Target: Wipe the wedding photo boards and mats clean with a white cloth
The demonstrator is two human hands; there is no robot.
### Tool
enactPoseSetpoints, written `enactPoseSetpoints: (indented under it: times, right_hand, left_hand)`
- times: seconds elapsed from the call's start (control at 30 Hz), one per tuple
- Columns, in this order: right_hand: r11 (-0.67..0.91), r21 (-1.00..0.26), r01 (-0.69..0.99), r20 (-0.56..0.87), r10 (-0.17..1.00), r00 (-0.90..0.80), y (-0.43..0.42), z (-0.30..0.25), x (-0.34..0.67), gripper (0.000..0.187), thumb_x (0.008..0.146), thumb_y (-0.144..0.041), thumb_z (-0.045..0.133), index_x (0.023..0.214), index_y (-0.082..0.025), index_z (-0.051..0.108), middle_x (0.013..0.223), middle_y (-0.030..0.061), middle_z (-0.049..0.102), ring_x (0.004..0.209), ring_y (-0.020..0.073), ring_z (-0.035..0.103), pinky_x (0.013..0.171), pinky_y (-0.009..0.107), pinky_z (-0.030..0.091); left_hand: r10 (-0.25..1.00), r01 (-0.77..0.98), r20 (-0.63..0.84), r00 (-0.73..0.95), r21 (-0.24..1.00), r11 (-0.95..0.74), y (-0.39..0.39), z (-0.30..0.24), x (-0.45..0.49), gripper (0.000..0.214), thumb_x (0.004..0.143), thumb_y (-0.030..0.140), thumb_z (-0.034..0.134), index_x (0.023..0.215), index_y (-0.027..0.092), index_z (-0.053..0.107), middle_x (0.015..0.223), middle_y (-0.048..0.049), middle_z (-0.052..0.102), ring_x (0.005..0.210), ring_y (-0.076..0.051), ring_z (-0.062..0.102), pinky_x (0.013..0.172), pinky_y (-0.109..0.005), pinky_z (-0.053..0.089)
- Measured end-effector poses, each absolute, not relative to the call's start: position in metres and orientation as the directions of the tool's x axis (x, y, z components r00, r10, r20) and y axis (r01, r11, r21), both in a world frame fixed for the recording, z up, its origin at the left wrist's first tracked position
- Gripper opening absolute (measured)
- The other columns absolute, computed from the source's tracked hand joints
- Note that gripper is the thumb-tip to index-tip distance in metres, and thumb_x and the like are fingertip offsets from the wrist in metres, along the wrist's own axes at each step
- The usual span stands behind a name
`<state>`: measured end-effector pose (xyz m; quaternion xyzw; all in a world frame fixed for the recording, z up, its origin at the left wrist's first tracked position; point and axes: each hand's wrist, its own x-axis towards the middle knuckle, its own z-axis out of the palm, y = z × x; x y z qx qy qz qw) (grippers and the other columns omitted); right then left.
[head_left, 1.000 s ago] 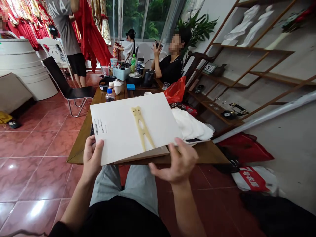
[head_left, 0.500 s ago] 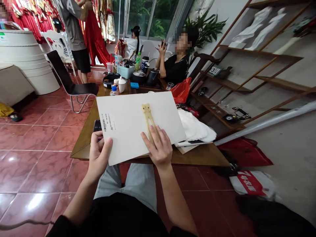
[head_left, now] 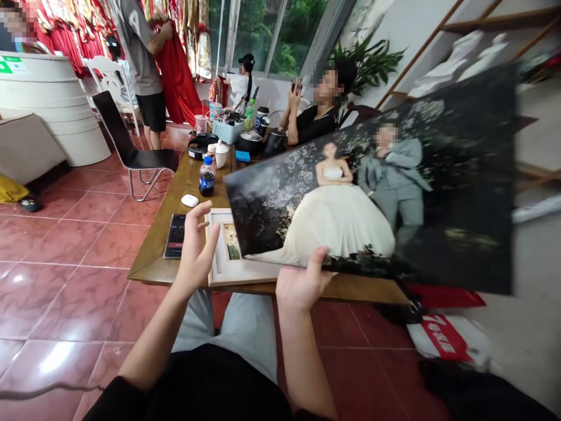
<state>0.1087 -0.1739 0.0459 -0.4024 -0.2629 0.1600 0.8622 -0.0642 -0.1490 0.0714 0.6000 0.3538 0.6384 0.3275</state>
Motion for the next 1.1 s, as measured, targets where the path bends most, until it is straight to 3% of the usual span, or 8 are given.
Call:
enactPoseSetpoints:
  times: [0.07,0.17,0.27,0.4,0.53,0.7,0.97,1.1]
  right_hand:
    - [0.549,-0.787,-0.282,0.19,0.651,0.735,-0.182,0.044,0.104,0.056,0.09,-0.058,0.066,0.134,-0.025,0.065,0.133,0.0072,0.071,0.134,0.0268,0.061,0.115,0.053,0.05]
    - [0.389,-0.816,-0.428,0.079,0.808,0.584,-0.187,0.033,0.098,0.054,0.095,-0.06,0.058,0.133,-0.024,0.067,0.129,0.0081,0.073,0.13,0.0257,0.063,0.115,0.052,0.05]
    - [0.289,-0.82,-0.495,0.017,0.875,0.483,-0.184,0.019,0.093,0.052,0.095,-0.06,0.056,0.128,-0.023,0.07,0.128,0.0084,0.074,0.129,0.0247,0.065,0.118,0.05,0.048]
    - [0.197,-0.792,-0.577,-0.052,0.921,0.386,-0.181,0.005,0.097,0.042,0.089,-0.056,0.066,0.114,-0.024,0.075,0.125,0.0078,0.075,0.125,0.0242,0.066,0.118,0.049,0.048]
    - [0.105,-0.78,-0.616,-0.126,0.939,0.32,-0.187,-0.005,0.117,0.027,0.079,-0.045,0.077,0.098,-0.025,0.075,0.114,0.0042,0.079,0.114,0.023,0.072,0.109,0.045,0.055]
    - [0.053,-0.801,-0.596,-0.171,0.934,0.313,-0.196,-0.011,0.151,0.02,0.079,-0.041,0.075,0.088,-0.024,0.07,0.095,0.0042,0.079,0.098,0.0233,0.075,0.091,0.043,0.064]
    - [0.084,-0.854,-0.514,-0.179,0.879,0.442,-0.197,-0.025,0.198,0.033,0.07,-0.047,0.078,0.086,-0.023,0.062,0.089,0.0039,0.076,0.086,0.0246,0.075,0.077,0.047,0.067]
    - [0.141,-0.902,-0.408,-0.123,0.822,0.556,-0.195,-0.033,0.21,0.044,0.065,-0.047,0.086,0.091,-0.022,0.06,0.078,-0.0009,0.071,0.073,0.0194,0.073,0.076,0.044,0.067]
  left_hand:
    - [0.894,-0.075,0.444,-0.065,0.891,-0.448,-0.137,0.063,-0.059,0.049,0.094,0.047,0.068,0.137,0.026,0.054,0.147,-0.0106,0.057,0.136,-0.025,0.055,0.112,-0.04,0.046]
    - [0.961,-0.261,0.273,-0.035,0.926,-0.272,-0.129,0.053,-0.052,0.05,0.091,0.049,0.07,0.134,0.025,0.058,0.139,-0.0084,0.065,0.135,-0.027,0.057,0.112,-0.038,0.047]
    - [0.988,-0.338,0.139,-0.071,0.928,-0.155,-0.127,0.045,-0.049,0.052,0.087,0.049,0.073,0.132,0.025,0.061,0.131,-0.0062,0.07,0.128,-0.028,0.062,0.106,-0.037,0.052]
    - [0.986,-0.357,0.077,-0.145,0.926,-0.125,-0.124,0.039,-0.054,0.049,0.08,0.044,0.078,0.121,0.022,0.064,0.122,-0.0051,0.074,0.115,-0.025,0.069,0.099,-0.034,0.055]
    - [0.994,-0.37,0.015,-0.111,0.927,-0.055,-0.117,0.036,-0.065,0.047,0.074,0.043,0.082,0.112,0.02,0.066,0.11,-0.004,0.076,0.102,-0.023,0.072,0.09,-0.031,0.058]
    - [0.995,-0.358,-0.083,-0.054,0.932,0.058,-0.108,0.028,-0.073,0.054,0.066,0.045,0.088,0.108,0.018,0.066,0.092,-0.0025,0.076,0.082,-0.02,0.073,0.074,-0.029,0.059]
    - [0.987,-0.337,-0.159,-0.031,0.931,0.139,-0.097,0.013,-0.074,0.054,0.063,0.044,0.089,0.105,0.018,0.066,0.089,-0.0033,0.076,0.081,-0.021,0.073,0.075,-0.033,0.06]
    - [0.981,-0.346,-0.192,-0.028,0.923,0.17,-0.093,0.004,-0.074,0.053,0.064,0.043,0.087,0.105,0.019,0.064,0.089,-0.0031,0.075,0.079,-0.021,0.072,0.077,-0.037,0.06]
